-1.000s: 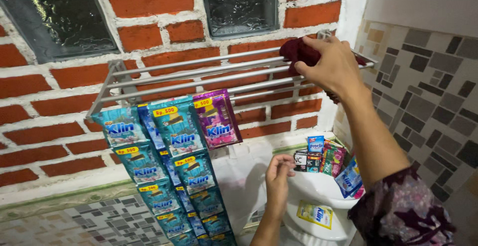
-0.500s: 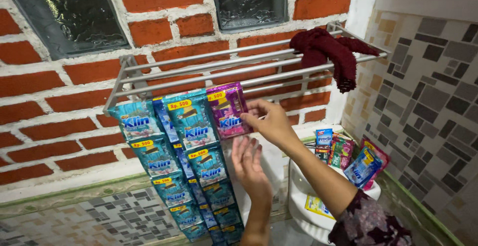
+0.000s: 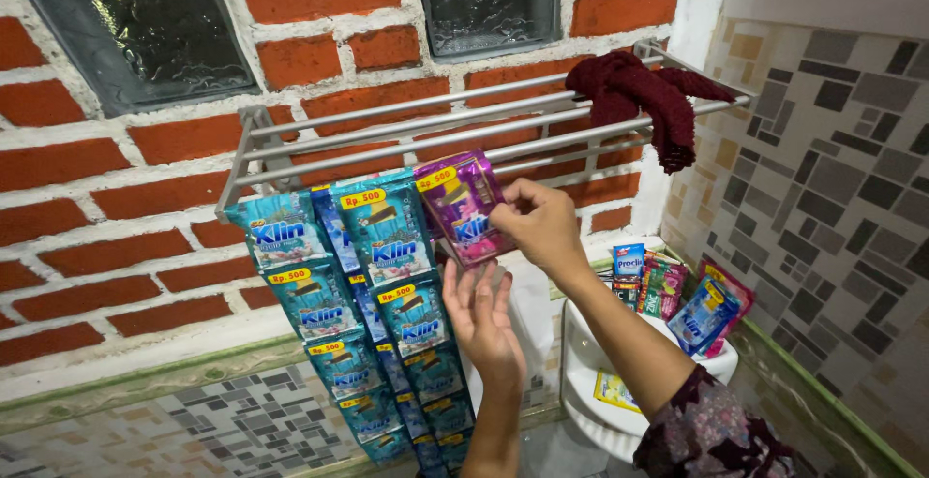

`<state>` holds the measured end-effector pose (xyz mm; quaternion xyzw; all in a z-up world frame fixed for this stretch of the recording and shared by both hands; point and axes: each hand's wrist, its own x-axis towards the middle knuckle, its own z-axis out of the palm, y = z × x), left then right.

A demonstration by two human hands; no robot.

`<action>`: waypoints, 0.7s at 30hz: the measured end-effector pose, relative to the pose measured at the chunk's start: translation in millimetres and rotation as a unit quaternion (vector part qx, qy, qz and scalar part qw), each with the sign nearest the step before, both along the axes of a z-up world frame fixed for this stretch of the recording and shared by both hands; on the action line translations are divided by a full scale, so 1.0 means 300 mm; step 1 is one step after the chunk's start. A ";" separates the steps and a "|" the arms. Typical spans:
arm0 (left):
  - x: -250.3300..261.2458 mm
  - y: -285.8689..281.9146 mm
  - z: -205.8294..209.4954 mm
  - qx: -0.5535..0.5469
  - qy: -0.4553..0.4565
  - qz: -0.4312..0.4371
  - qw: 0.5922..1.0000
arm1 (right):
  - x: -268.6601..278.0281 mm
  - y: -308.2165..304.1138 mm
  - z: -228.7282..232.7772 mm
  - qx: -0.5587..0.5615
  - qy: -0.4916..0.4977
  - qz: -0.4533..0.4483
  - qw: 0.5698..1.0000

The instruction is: The person arranges small sachets and packets on a white corner shelf, then wipes the shelf and a nearby metal towel rack with a maroon cloth. They hang the cloth on the rack and place additional sachets on the shelf and a hanging display, adjusting the items into neat rows.

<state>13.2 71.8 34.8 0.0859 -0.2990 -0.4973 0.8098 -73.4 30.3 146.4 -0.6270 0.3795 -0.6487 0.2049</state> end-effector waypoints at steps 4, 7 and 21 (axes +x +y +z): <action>-0.005 -0.010 -0.013 -0.036 -0.012 -0.037 0.999 | -0.047 0.020 0.002 -0.019 -0.029 0.002 0.999; -0.020 -0.022 -0.033 -0.036 -0.020 -0.070 0.997 | -0.097 0.037 -0.017 0.015 -0.070 0.015 0.997; -0.056 -0.049 -0.056 -0.019 -0.036 -0.099 0.994 | -0.117 0.100 0.038 0.101 -0.086 0.083 0.988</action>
